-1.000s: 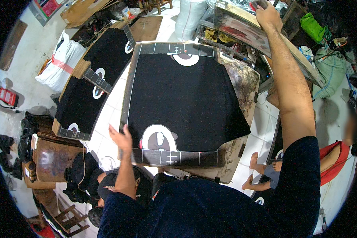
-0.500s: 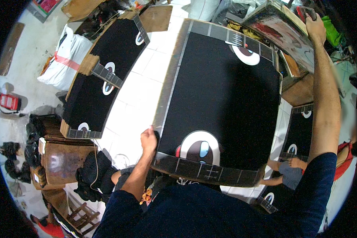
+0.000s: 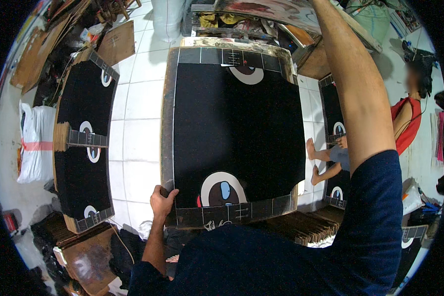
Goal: The person repeatedly places a screen printing frame over black boards with cartoon faces, applies red ink with a squeegee, and lifts the frame to reveal the printed design. They handle multiple boards and a stack of printed items during the process.
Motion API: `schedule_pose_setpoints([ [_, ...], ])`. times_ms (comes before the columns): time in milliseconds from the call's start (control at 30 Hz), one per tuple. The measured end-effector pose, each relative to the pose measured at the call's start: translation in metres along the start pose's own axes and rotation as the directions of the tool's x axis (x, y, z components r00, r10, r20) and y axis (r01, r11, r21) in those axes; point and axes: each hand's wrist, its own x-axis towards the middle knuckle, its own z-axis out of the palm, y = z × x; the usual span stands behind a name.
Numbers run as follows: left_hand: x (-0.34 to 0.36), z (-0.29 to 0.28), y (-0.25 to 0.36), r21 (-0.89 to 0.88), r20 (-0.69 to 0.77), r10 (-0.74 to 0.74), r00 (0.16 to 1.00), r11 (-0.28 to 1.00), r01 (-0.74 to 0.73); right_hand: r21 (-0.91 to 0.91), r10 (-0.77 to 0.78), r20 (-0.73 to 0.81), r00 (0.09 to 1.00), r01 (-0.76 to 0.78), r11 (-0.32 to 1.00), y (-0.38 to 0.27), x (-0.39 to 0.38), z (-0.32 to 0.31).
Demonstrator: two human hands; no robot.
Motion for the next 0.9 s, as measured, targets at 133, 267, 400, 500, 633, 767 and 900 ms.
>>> schedule_pose_setpoints([
  [133,0.01,-0.001,0.013,0.045,0.017,0.024,1.0,0.999,-0.025,0.02,-0.026,0.013,1.0,0.025,0.999,-0.01,0.002,-0.005],
  [267,0.013,0.012,0.021,0.013,0.019,0.05,0.999,0.999,-0.05,0.023,-0.001,0.017,1.0,0.001,1.0,-0.013,0.01,-0.005],
  [400,0.012,0.014,0.028,0.067,0.009,0.025,1.0,0.997,-0.025,0.015,-0.012,0.0,1.0,0.012,1.0,-0.013,0.022,0.0],
  [500,0.013,0.011,0.037,0.084,0.009,0.025,1.0,0.996,-0.025,0.002,-0.005,0.025,1.0,0.005,1.0,-0.014,0.029,0.001],
  [633,0.016,0.006,0.051,0.106,0.018,0.027,0.999,0.994,-0.029,0.02,-0.005,0.04,0.999,0.004,1.0,-0.018,0.032,-0.003],
  [767,0.02,0.002,0.058,0.09,0.045,-0.029,0.999,0.996,0.025,0.02,-0.008,0.047,0.999,0.007,1.0,-0.021,0.036,-0.008],
  [900,0.023,0.001,0.059,0.082,0.053,-0.047,0.997,0.996,0.042,-0.005,-0.013,0.07,0.997,0.013,1.0,-0.019,0.043,-0.008],
])
